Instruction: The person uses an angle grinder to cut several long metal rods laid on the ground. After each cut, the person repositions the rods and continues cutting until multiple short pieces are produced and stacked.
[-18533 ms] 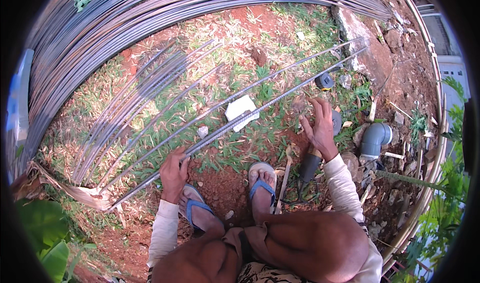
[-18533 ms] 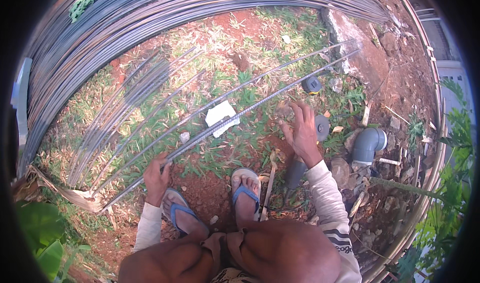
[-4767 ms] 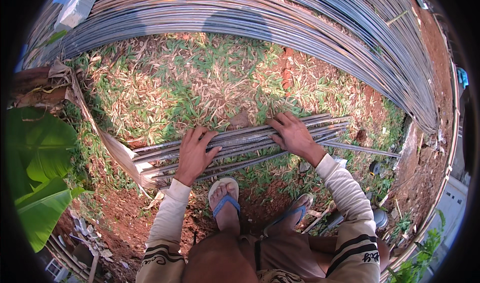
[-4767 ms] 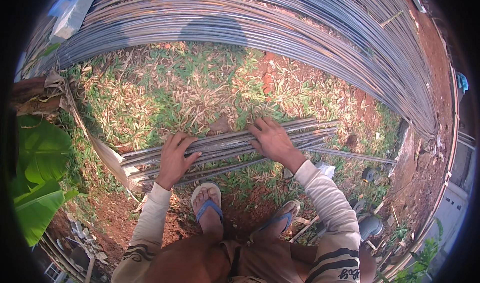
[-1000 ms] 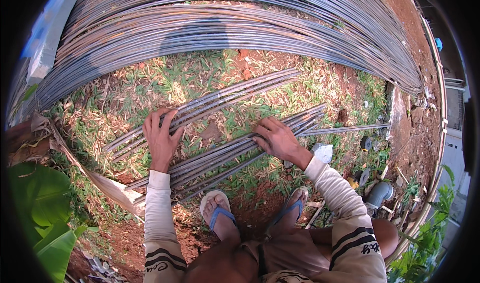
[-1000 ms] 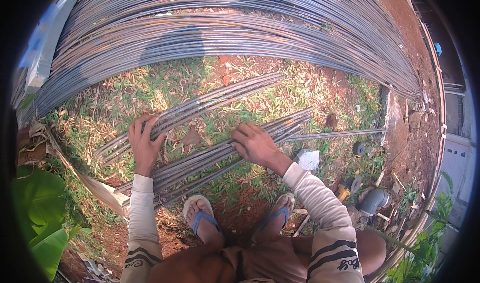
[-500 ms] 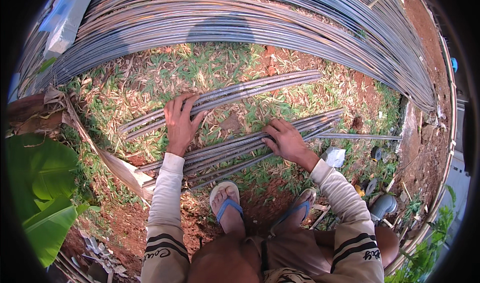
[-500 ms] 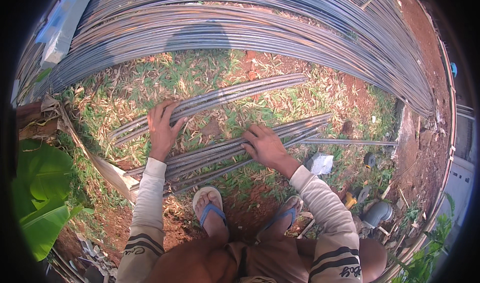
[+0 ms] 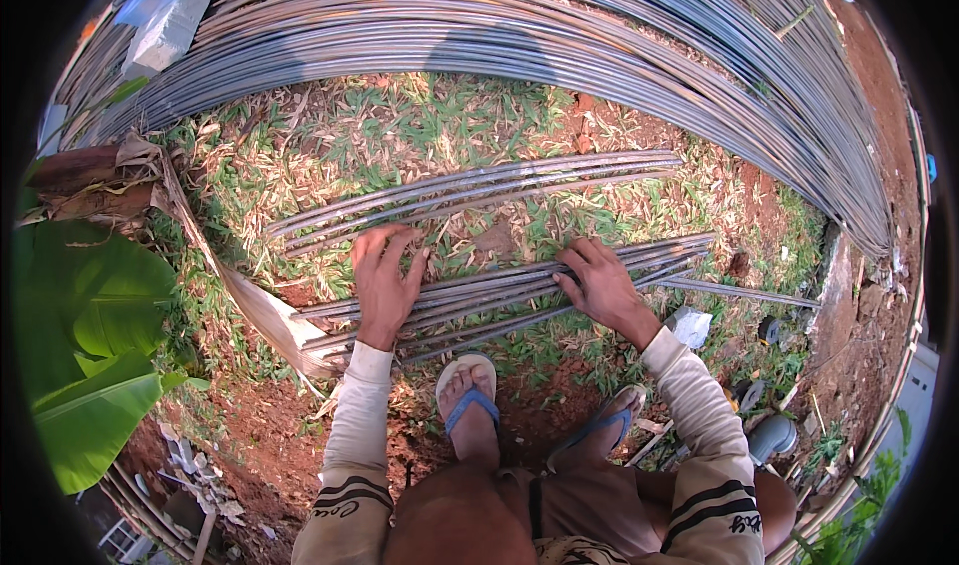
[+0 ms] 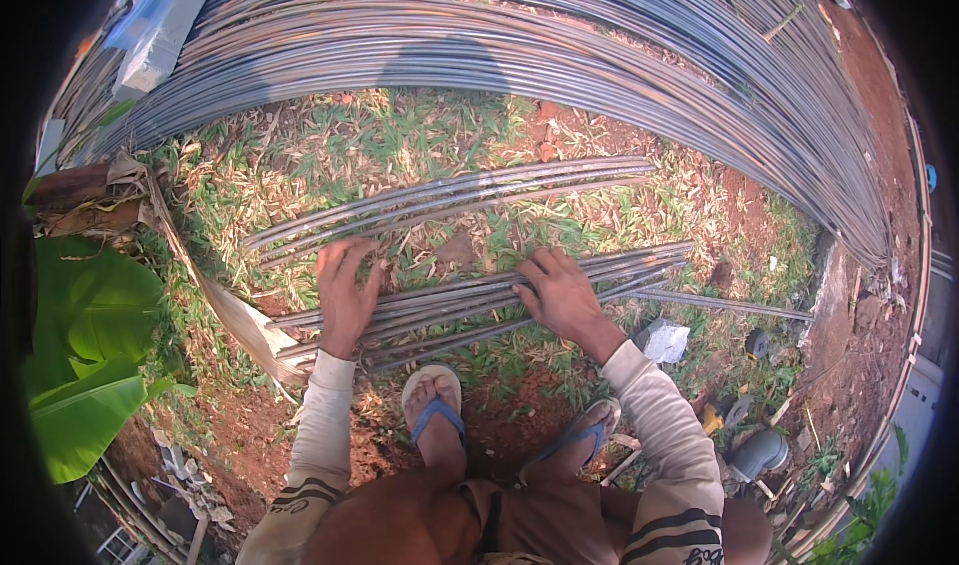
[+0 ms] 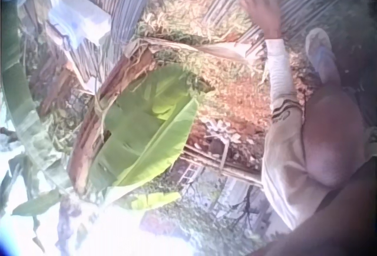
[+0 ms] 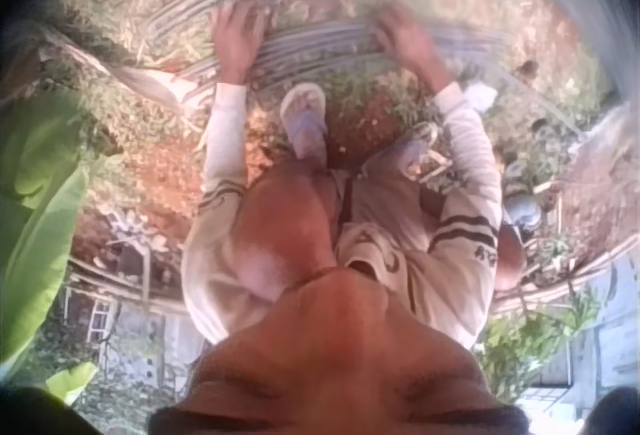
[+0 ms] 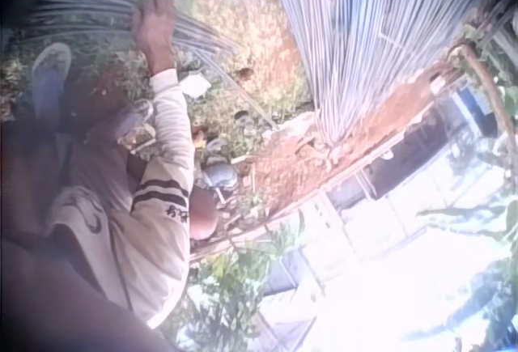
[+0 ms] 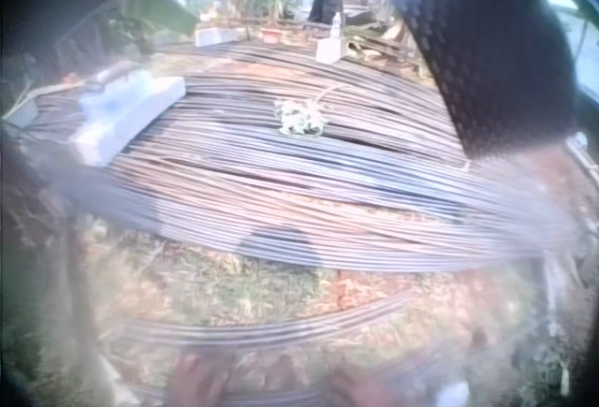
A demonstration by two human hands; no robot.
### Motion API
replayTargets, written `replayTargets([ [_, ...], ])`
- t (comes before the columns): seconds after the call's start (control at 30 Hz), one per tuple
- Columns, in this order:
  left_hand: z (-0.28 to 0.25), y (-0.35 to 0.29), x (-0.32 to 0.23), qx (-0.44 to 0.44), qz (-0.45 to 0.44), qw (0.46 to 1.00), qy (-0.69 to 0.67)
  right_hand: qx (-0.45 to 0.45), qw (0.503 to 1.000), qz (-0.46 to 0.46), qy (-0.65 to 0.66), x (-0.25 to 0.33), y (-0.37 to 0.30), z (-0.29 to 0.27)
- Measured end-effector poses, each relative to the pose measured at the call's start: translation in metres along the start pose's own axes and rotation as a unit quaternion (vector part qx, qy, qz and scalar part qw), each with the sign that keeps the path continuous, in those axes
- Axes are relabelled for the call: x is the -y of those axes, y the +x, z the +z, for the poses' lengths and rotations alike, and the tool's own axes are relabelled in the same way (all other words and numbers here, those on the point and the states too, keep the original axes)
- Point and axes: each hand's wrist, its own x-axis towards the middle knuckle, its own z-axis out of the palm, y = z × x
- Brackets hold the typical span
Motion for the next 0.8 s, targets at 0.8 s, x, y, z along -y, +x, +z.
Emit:
replayTargets([
  [0.8, 0.041, 0.044, 0.002, 0.048, 0.044, 0.996, 0.066, -0.075, 0.997, 0.023, 0.021, 0.003, -0.010, 0.020],
])
